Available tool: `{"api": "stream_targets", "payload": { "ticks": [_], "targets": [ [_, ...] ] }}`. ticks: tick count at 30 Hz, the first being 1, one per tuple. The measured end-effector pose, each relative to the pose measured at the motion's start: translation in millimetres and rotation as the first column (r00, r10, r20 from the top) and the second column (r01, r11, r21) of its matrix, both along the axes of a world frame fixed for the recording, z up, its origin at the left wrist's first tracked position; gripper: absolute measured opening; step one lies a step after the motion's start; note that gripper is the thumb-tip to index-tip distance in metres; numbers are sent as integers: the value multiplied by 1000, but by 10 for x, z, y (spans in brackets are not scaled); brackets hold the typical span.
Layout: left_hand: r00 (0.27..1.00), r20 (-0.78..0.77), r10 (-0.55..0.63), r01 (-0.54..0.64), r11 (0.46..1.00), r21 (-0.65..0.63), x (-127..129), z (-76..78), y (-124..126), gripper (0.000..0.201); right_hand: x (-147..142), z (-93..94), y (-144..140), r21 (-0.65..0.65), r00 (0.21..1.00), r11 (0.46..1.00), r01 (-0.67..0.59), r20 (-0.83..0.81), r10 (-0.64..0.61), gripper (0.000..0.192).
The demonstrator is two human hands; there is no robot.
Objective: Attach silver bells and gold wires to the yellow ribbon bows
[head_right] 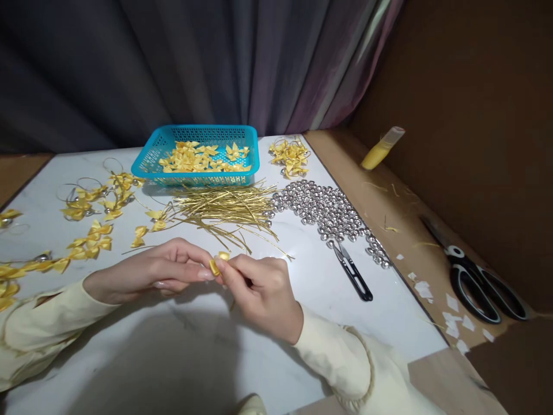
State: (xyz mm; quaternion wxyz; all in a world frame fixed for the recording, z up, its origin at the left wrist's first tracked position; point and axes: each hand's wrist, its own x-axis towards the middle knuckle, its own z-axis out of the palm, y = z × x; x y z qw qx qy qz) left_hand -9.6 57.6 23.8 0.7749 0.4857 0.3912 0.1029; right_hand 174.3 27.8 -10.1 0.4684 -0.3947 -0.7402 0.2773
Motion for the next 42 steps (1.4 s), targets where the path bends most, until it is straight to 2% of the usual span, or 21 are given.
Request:
{"api": "stream_targets", "payload": {
  "ticks": [4,7,16,21,31,37,42],
  "targets": [
    [999,-31,-35,38,994,99,-12,16,16,22,9,1,4,31,1000,999,24,15,-25,23],
    [999,-43,-27,32,991,128,-20,0,12,21,19,11,18,73,999,997,21,43,-24,23],
    [997,-60,-51,57,991,117,-8,22,-5,23,48,40,51,21,990,992,-128,56,127,27],
    [998,-34,-48,51,993,104,-2,20,-19,26,39,-5,49,92,995,992,-85,68,79,32],
    [995,32,93,-91,994,-56,35,-39,-57,20,20,-19,37,141,995,989,-32,102,18,35],
    [983,33,181,-169,958,-230,55,-56,-81,17,-14,-49,12,168,995,985,39,85,-54,29],
    [978,75,195,-157,922,-353,62,-61,-85,19,-28,-40,1,127,998,990,57,-8,-57,31]
  ]
}}
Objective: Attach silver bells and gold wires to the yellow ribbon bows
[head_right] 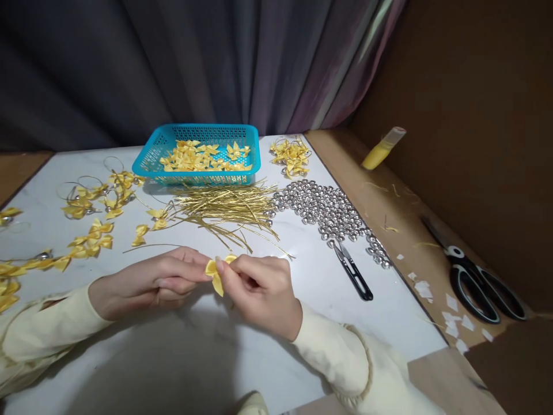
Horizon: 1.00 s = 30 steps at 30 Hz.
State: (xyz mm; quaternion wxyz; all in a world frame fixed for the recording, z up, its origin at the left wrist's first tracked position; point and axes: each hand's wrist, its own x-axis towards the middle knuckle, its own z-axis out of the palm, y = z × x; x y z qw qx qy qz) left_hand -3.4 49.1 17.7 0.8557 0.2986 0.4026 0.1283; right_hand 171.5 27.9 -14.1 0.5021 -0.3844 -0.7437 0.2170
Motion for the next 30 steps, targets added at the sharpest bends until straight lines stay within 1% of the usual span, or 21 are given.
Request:
{"api": "stream_targets", "payload": {
  "ticks": [4,8,11,18,20,22,24,25,26,27,28,29,30],
  "targets": [
    [1000,7,29,-28,998,-50,8,15,14,21,2,6,-6,14,999,999,-39,32,39,31],
    [995,-27,91,-94,986,-138,29,20,26,23,2,-7,-9,41,995,998,-40,90,36,28],
    [995,-41,96,-102,983,-154,33,3,26,24,-5,-18,-11,64,994,997,-40,108,32,28],
    [996,-43,82,-86,991,-99,13,-62,24,24,-34,-67,-9,62,990,997,-47,137,38,33],
    [996,-52,70,-73,996,-55,14,-93,26,27,-41,-100,7,57,988,997,-47,149,38,34],
    [996,-69,63,-61,998,29,17,-134,26,30,-45,-134,37,26,986,999,-37,163,32,35],
    [995,-70,77,-66,986,151,17,-180,28,29,-45,-160,79,-55,988,998,-19,152,27,37],
    [994,-72,82,-68,980,188,17,-203,30,27,-43,-167,102,-124,992,992,-8,127,24,38],
    [994,-66,86,-70,974,215,15,-224,34,26,-41,-171,127,-228,997,974,-9,76,27,38],
    [995,-60,85,-68,969,237,11,-242,39,25,-39,-173,153,-347,999,937,-27,8,31,38],
    [995,-56,81,-64,965,254,7,-259,46,24,-39,-172,177,-460,997,886,-60,-65,34,37],
    [996,-51,75,-58,961,270,0,-274,55,22,-40,-170,201,-548,991,830,-100,-131,33,37],
    [997,-48,68,-52,957,285,-7,-289,65,21,-43,-167,223,-607,982,783,-139,-183,32,37]
  ]
}}
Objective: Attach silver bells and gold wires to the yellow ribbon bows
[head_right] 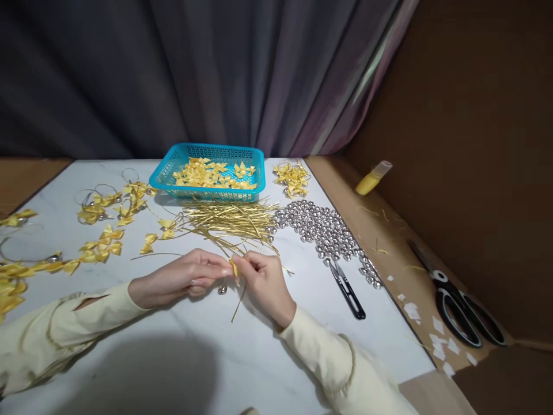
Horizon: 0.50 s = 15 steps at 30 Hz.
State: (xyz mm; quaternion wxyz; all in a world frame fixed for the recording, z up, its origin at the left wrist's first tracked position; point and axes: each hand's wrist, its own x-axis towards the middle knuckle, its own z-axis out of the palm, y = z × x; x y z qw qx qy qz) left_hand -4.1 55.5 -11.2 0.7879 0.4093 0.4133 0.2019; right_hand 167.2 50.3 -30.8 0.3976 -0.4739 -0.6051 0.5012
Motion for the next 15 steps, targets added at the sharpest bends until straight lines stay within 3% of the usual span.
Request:
{"api": "stream_targets", "payload": {
  "ticks": [7,11,15],
  "targets": [
    [999,35,27,-28,1000,9,-43,-97,45,25,-11,5,90,-122,997,990,-73,-38,69,43],
    [996,70,48,-46,998,-39,-44,-118,42,22,47,2,86,106,989,994,4,146,-19,38],
    [996,70,63,-60,998,-36,-45,-133,35,23,92,30,80,317,968,948,-40,246,-42,24]
  ]
}}
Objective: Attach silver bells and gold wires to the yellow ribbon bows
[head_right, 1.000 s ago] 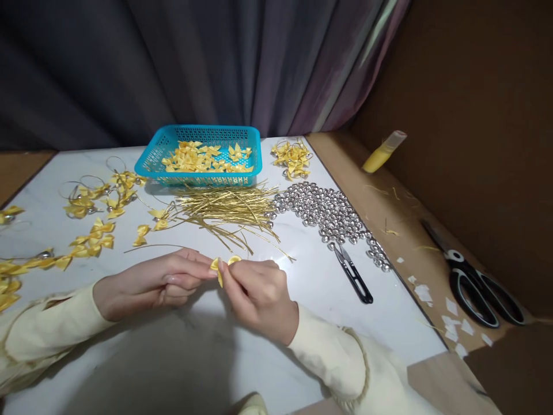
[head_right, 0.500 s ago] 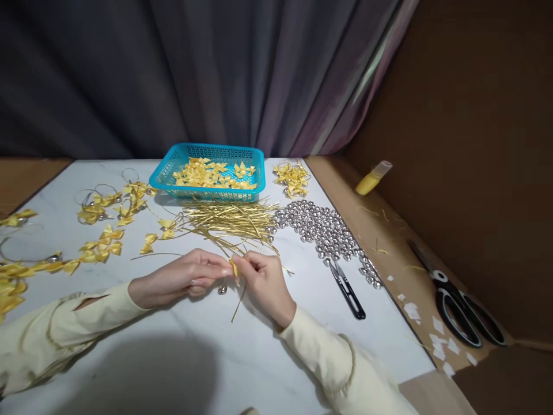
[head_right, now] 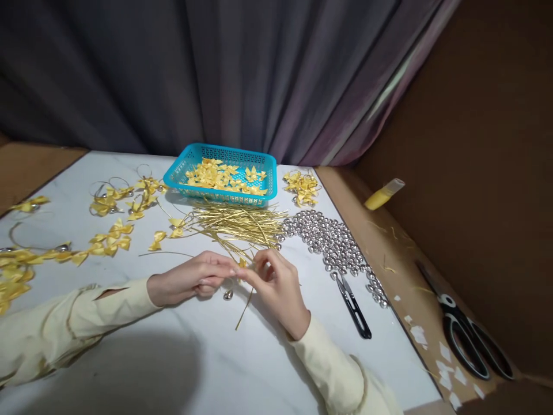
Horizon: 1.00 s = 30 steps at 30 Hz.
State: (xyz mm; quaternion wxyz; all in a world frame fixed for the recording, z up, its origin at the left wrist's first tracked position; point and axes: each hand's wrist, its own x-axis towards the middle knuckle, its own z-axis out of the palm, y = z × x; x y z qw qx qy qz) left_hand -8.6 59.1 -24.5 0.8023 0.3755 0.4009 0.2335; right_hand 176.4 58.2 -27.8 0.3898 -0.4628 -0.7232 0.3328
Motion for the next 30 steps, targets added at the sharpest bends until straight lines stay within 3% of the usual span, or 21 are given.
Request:
{"api": "stream_targets", "payload": {
  "ticks": [4,11,17,23,27,30],
  "targets": [
    [998,-56,13,-5,992,129,10,-32,-23,24,7,23,19,108,992,990,-89,103,78,22],
    [956,-285,76,51,909,413,78,-30,-105,29,-11,-37,37,89,946,978,-186,284,154,23],
    [873,-456,172,176,761,624,93,-74,-150,27,-55,-59,21,98,918,972,-212,362,164,18],
    [830,-500,246,261,622,739,72,-97,-175,27,-78,-57,21,1,937,971,-237,265,229,23],
    [824,-483,296,239,591,770,68,-97,-185,26,-77,-35,21,-29,952,976,-217,214,218,25],
    [835,-468,291,210,617,758,69,-87,-187,26,-63,-20,29,-28,955,976,-218,200,219,26]
  ]
}}
